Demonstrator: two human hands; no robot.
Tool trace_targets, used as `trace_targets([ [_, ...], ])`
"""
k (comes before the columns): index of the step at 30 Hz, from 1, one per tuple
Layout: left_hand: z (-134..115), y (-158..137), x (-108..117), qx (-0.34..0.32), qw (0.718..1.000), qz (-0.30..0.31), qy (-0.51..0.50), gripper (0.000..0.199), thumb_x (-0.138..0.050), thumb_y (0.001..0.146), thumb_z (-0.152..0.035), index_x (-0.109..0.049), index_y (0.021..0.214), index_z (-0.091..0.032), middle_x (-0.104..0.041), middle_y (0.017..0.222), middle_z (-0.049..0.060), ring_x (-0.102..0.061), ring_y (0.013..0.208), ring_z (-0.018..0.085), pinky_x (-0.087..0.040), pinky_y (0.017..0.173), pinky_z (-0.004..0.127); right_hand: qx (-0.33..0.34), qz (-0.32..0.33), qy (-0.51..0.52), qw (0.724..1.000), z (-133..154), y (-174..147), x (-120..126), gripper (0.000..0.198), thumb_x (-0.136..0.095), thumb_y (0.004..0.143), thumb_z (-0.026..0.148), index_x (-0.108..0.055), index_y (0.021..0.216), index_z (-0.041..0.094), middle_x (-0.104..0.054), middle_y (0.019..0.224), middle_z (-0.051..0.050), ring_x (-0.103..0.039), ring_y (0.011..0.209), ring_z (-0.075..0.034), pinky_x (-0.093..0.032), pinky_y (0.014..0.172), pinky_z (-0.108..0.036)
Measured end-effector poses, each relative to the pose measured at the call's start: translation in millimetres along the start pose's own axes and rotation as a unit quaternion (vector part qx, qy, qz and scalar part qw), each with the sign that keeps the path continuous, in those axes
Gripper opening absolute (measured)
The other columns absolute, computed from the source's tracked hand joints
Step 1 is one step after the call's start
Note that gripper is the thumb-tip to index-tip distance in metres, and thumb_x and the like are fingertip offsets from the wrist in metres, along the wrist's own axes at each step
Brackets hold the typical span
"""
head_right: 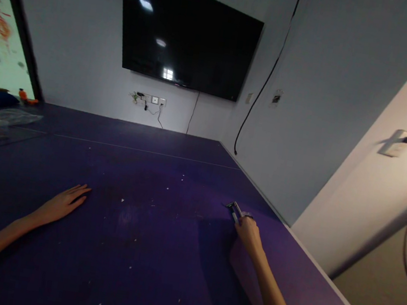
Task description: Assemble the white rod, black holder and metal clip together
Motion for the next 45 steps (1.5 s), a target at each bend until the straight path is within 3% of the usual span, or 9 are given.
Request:
trace_targets([
  [15,-11.2,-1.6,9.1,0.01,1.0,0.017,0.005,0.061,-0.027,0.083,-0.047,-0.053,0.123,-0.009,-0.047,0.133,0.013,-0.039,0.127,0.026,-0.028,0.107,0.04,-0.023,0.001,0.026,0.999,2.5,-7.0,-0.4,0.022,-0.051,0.071,0.014,-0.071,0.079,0.018,-0.07,0.078,-0.01,-0.066,0.076,-0.022,-0.042,0.059,-0.024],
  [21,-28.2,2.3,32.4,0.046,0.998,-0.005,-0.047,0.054,-0.032,0.08,-0.043,-0.057,0.115,-0.009,-0.055,0.125,0.013,-0.047,0.12,0.025,-0.035,0.102,0.038,-0.041,0.002,0.057,0.998,14.5,-11.4,6.6,0.025,-0.05,0.075,0.017,-0.073,0.084,0.019,-0.071,0.08,-0.009,-0.067,0.076,-0.022,-0.04,0.055,-0.022],
  [24,-63.9,11.1,55.7,0.038,0.993,-0.062,-0.094,0.044,-0.036,0.08,-0.039,-0.061,0.105,-0.014,-0.059,0.119,0.01,-0.051,0.115,0.023,-0.036,0.102,0.036,-0.011,-0.008,0.077,0.997,38.3,-10.4,16.4,0.025,-0.048,0.076,0.018,-0.073,0.082,0.018,-0.071,0.075,-0.008,-0.066,0.072,-0.022,-0.037,0.053,-0.022],
  [27,-123.8,22.9,71.2,-0.003,0.982,-0.094,-0.166,0.033,-0.039,0.081,-0.034,-0.063,0.097,-0.018,-0.065,0.107,0.006,-0.057,0.104,0.019,-0.039,0.097,0.034,0.049,-0.033,0.1,0.993,75.0,-9.8,28.1,0.027,-0.046,0.078,0.02,-0.073,0.08,0.017,-0.071,0.074,-0.009,-0.065,0.07,-0.022,-0.037,0.053,-0.023],
  [31,-217.1,39.5,62.4,-0.056,0.961,-0.028,-0.27,0.026,-0.044,0.081,-0.03,-0.065,0.091,-0.019,-0.067,0.099,0.006,-0.059,0.096,0.018,-0.043,0.088,0.031,0.11,-0.058,0.131,0.984,129.7,-15.6,39.0,0.027,-0.045,0.08,0.021,-0.071,0.078,0.017,-0.069,0.07,-0.008,-0.063,0.067,-0.019,-0.036,0.052,-0.022],
  [35,-286.0,54.1,35.6,-0.043,0.932,0.055,-0.356,0.027,-0.045,0.083,-0.031,-0.067,0.085,-0.015,-0.069,0.09,0.01,-0.062,0.084,0.017,-0.045,0.077,0.027,0.153,-0.069,0.122,0.978,178.9,-29.3,45.0,0.026,-0.044,0.081,0.016,-0.069,0.075,0.018,-0.066,0.071,-0.007,-0.061,0.065,-0.017,-0.036,0.055,-0.022],
  [38,-310.6,62.7,16.5,0.019,0.908,0.109,-0.403,0.04,-0.041,0.084,-0.042,-0.066,0.078,-0.011,-0.069,0.078,0.013,-0.061,0.065,0.016,-0.044,0.058,0.025,0.181,-0.07,0.108,0.975,205.7,-42.5,47.8,0.025,-0.044,0.081,0.013,-0.068,0.076,0.017,-0.064,0.074,-0.008,-0.059,0.064,-0.015,-0.038,0.057,-0.021],
  [41,-317.4,67.4,8.5,0.074,0.886,0.132,-0.438,0.047,-0.04,0.082,-0.049,-0.064,0.074,-0.01,-0.067,0.073,0.012,-0.056,0.053,0.014,-0.038,0.046,0.023,0.216,-0.073,0.097,0.969,224.1,-56.8,48.9,0.027,-0.042,0.082,0.01,-0.068,0.081,0.016,-0.062,0.076,-0.008,-0.058,0.066,-0.015,-0.04,0.061,-0.022],
  [45,-314.7,72.3,16.3,0.06,0.898,0.1,-0.424,0.05,-0.043,0.078,-0.055,-0.059,0.056,-0.014,-0.06,0.054,0.007,-0.055,0.05,0.014,-0.035,0.046,0.023,0.229,-0.087,0.085,0.966,236.5,-71.5,47.3,0.029,-0.042,0.078,0.002,-0.066,0.089,0.014,-0.061,0.084,-0.012,-0.056,0.077,-0.02,-0.043,0.071,-0.028],
])
Point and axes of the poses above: each hand's wrist, its own y-axis towards the middle knuckle, its own x-axis out of the back of the hand, z = x × y, the point moved 6 cm from there along y, towards the middle knuckle
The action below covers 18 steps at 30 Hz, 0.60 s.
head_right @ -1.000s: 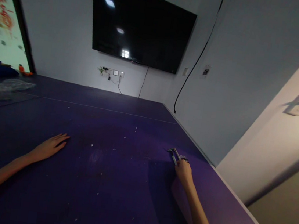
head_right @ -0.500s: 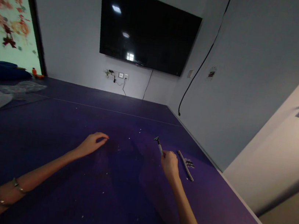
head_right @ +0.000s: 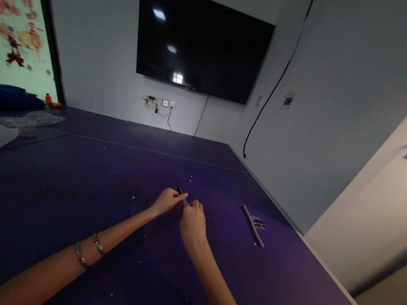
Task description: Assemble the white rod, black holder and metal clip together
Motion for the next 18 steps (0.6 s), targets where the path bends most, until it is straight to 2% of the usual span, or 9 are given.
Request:
trace_targets([
  [3,0.0,1.0,7.5,0.003,0.999,-0.006,0.049,0.047,-0.047,0.076,-0.053,-0.057,0.05,-0.015,-0.055,0.047,0.005,-0.057,0.055,0.016,-0.036,0.049,0.024,0.0,-0.011,0.006,1.0,8.2,-3.9,-2.3,0.034,-0.042,0.075,0.0,-0.064,0.096,0.015,-0.059,0.088,-0.013,-0.053,0.081,-0.022,-0.044,0.071,-0.03],
  [6,0.7,1.4,10.5,0.02,0.995,0.019,0.098,0.042,-0.046,0.078,-0.045,-0.059,0.052,-0.014,-0.056,0.048,0.006,-0.058,0.057,0.016,-0.038,0.051,0.024,-0.001,-0.002,0.0,1.0,15.9,-5.3,-5.8,0.036,-0.04,0.077,0.001,-0.063,0.1,0.016,-0.058,0.09,-0.013,-0.053,0.083,-0.023,-0.045,0.068,-0.03],
  [11,6.5,5.1,19.9,0.036,0.986,0.057,0.155,0.036,-0.044,0.077,-0.034,-0.063,0.057,-0.011,-0.06,0.053,0.008,-0.056,0.052,0.014,-0.04,0.051,0.024,0.026,-0.018,0.029,0.999,22.3,-6.6,1.6,0.025,-0.043,0.084,0.015,-0.065,0.096,0.015,-0.06,0.09,-0.013,-0.054,0.086,-0.023,-0.045,0.076,-0.033],
  [14,20.2,11.9,31.2,0.052,0.974,0.097,0.197,0.03,-0.047,0.073,-0.03,-0.06,0.053,-0.011,-0.058,0.05,0.007,-0.051,0.043,0.013,-0.041,0.048,0.025,0.012,-0.032,0.047,0.998,4.3,-9.9,12.8,0.027,-0.043,0.086,0.025,-0.067,0.094,0.014,-0.062,0.092,-0.013,-0.057,0.089,-0.023,-0.044,0.08,-0.033],
  [18,44.1,22.9,48.2,0.073,0.954,0.149,0.248,0.024,-0.052,0.068,-0.026,-0.058,0.051,-0.011,-0.055,0.045,0.005,-0.048,0.039,0.011,-0.042,0.047,0.025,-0.053,-0.008,0.039,0.998,-47.8,-20.0,20.8,0.031,-0.042,0.086,0.026,-0.067,0.098,0.012,-0.065,0.097,-0.014,-0.06,0.09,-0.023,-0.044,0.083,-0.032],
])
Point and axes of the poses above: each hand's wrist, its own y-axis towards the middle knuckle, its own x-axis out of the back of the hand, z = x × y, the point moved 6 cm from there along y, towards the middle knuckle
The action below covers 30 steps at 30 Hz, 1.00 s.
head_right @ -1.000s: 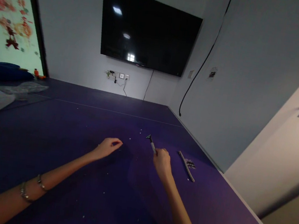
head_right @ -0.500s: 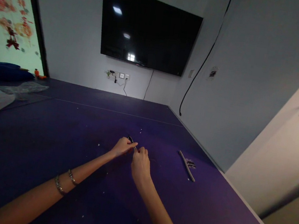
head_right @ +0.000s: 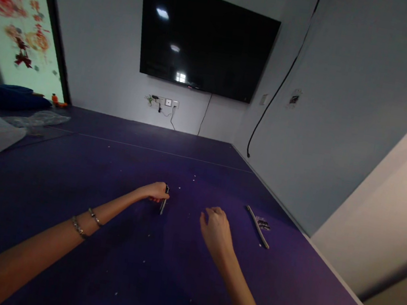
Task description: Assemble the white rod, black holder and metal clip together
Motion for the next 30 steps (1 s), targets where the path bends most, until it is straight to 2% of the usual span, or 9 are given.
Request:
trace_targets([
  [6,20.8,12.6,3.1,0.012,0.999,0.006,0.05,0.022,-0.05,0.068,-0.025,-0.058,0.054,-0.011,-0.059,0.051,0.007,-0.051,0.043,0.012,-0.043,0.048,0.025,-0.079,-0.005,-0.072,0.994,-89.4,-17.6,12.8,0.034,-0.043,0.082,0.027,-0.068,0.097,0.011,-0.067,0.097,-0.014,-0.062,0.085,-0.023,-0.044,0.08,-0.03],
  [12,22.2,17.1,-2.6,0.017,0.997,-0.003,0.074,0.023,-0.052,0.069,-0.028,-0.057,0.052,-0.012,-0.062,0.056,0.007,-0.054,0.045,0.013,-0.042,0.048,0.023,-0.118,-0.015,-0.12,0.986,-149.5,-38.2,21.1,0.034,-0.041,0.08,0.028,-0.068,0.094,0.014,-0.065,0.103,-0.014,-0.063,0.088,-0.024,-0.046,0.077,-0.031],
  [16,22.0,14.5,-1.8,0.028,0.996,-0.023,0.086,0.026,-0.054,0.069,-0.036,-0.062,0.06,-0.013,-0.066,0.065,0.009,-0.061,0.059,0.017,-0.044,0.054,0.023,-0.124,-0.005,-0.123,0.985,-174.0,-44.7,22.3,0.037,-0.041,0.079,0.031,-0.068,0.097,0.014,-0.065,0.103,-0.013,-0.063,0.087,-0.024,-0.046,0.075,-0.031],
  [21,20.0,-0.9,2.8,0.047,0.991,-0.069,0.1,0.043,-0.049,0.072,-0.051,-0.065,0.088,-0.014,-0.066,0.097,0.017,-0.062,0.091,0.028,-0.045,0.066,0.031,-0.113,0.018,-0.116,0.987,-197.2,-41.4,26.2,0.04,-0.04,0.08,0.037,-0.067,0.1,0.016,-0.067,0.092,-0.012,-0.064,0.076,-0.023,-0.047,0.07,-0.032],
  [25,17.6,-20.1,-1.5,0.052,0.992,-0.062,0.097,0.046,-0.045,0.075,-0.054,-0.065,0.088,-0.015,-0.067,0.094,0.015,-0.063,0.089,0.029,-0.045,0.067,0.033,-0.108,0.076,-0.098,0.986,-210.4,-35.9,28.8,0.039,-0.043,0.079,0.043,-0.067,0.096,0.018,-0.068,0.09,-0.01,-0.064,0.076,-0.023,-0.045,0.069,-0.03],
  [30,19.4,-33.3,-9.2,0.063,0.991,-0.075,0.086,0.038,-0.049,0.074,-0.05,-0.064,0.081,-0.016,-0.067,0.089,0.013,-0.063,0.085,0.028,-0.045,0.067,0.033,-0.179,0.158,-0.12,0.964,-225.8,-36.3,24.9,0.038,-0.042,0.079,0.052,-0.064,0.078,0.021,-0.067,0.073,-0.008,-0.064,0.066,-0.024,-0.04,0.053,-0.029],
])
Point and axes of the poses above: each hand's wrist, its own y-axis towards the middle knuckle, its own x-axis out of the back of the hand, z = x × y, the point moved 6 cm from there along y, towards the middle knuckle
